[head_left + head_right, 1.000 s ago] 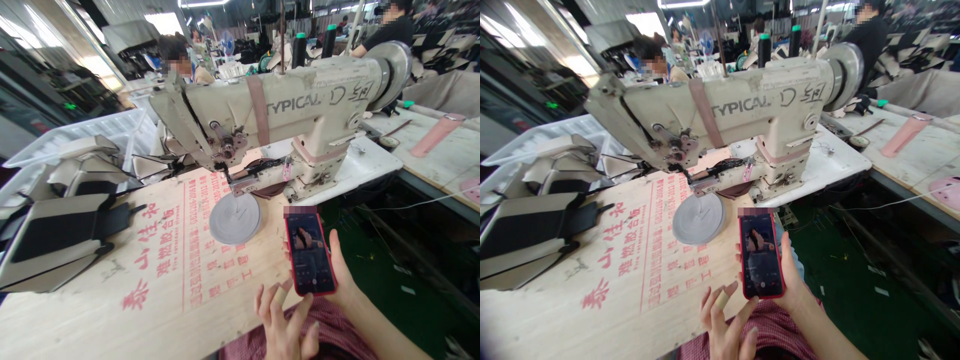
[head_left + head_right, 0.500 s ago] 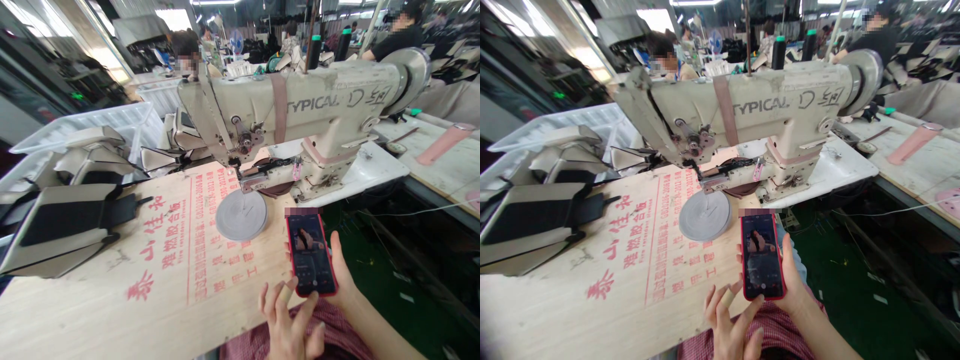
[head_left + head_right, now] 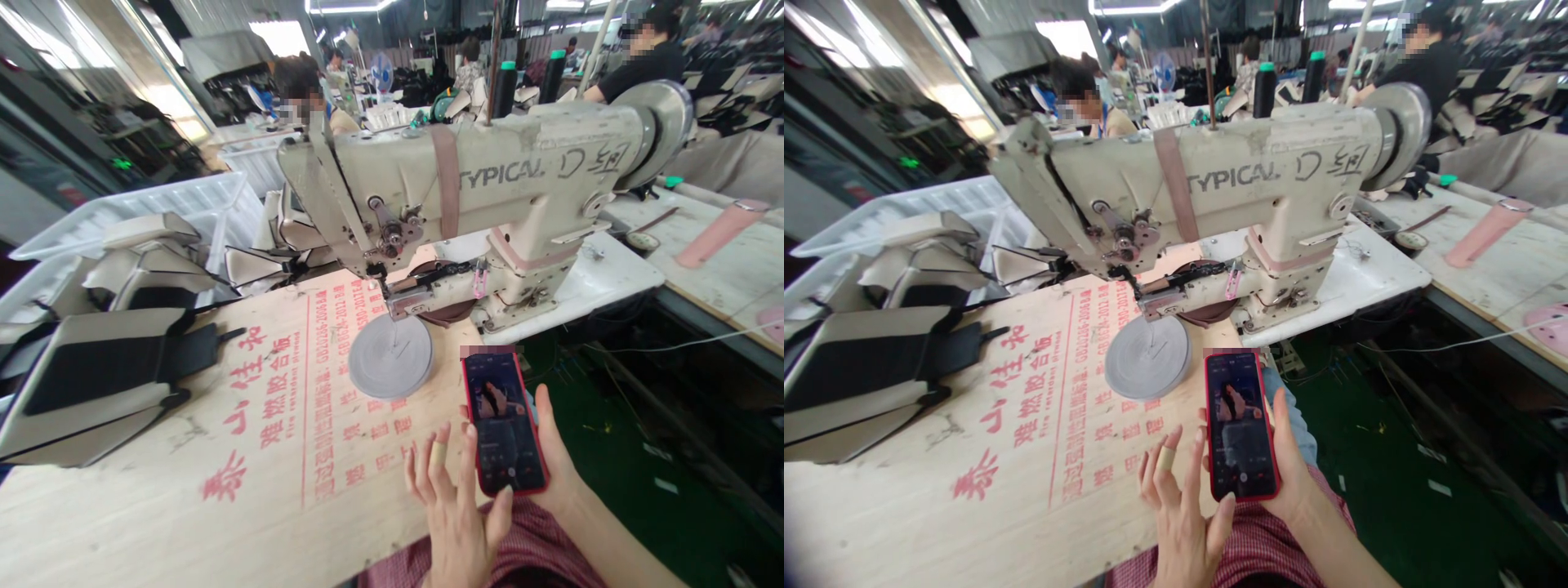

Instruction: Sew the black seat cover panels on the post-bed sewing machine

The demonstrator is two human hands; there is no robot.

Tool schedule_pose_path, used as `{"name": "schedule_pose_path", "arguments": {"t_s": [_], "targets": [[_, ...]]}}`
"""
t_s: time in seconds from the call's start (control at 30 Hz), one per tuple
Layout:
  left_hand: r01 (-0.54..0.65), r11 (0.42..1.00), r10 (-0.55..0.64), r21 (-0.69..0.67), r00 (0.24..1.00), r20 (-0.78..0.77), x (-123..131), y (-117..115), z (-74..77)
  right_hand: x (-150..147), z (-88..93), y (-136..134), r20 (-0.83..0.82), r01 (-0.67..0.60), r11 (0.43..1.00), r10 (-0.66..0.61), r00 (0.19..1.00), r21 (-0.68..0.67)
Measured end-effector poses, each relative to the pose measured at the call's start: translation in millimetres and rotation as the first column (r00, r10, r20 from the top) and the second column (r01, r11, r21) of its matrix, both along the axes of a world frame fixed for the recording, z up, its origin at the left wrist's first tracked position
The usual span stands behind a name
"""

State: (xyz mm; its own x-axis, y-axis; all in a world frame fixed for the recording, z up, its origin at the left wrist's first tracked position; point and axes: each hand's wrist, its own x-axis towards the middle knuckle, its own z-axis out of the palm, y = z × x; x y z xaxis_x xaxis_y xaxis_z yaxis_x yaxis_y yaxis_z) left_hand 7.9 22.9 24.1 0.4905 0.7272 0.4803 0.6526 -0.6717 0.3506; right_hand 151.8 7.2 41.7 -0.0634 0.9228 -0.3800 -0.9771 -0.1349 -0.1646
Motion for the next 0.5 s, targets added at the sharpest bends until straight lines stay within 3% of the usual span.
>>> {"name": "schedule_pose_path", "arguments": {"t_s": [0.2, 0.4, 0.5], "targets": [[0.062, 0.998, -0.067, 0.033, 0.976, 0.205, -2.0, -18.6, -4.9, 4.2, -3.6, 0.3, 0.002, -0.075, 0.997, 0.075, 0.997, -0.003], [-0.006, 1.0, 0.006, -0.003, 0.98, 0.198, 7.1, -8.9, 2.8, 4.1, -1.3, -0.8, -0.006, -0.067, 0.998, 0.067, 0.998, 0.014], [-0.005, 0.999, 0.009, -0.033, 0.994, 0.107, 11.7, 2.8, 9.5, 2.7, 0.1, -1.5, 0.022, -0.072, 0.997, 0.072, 0.997, 0.008]]}}
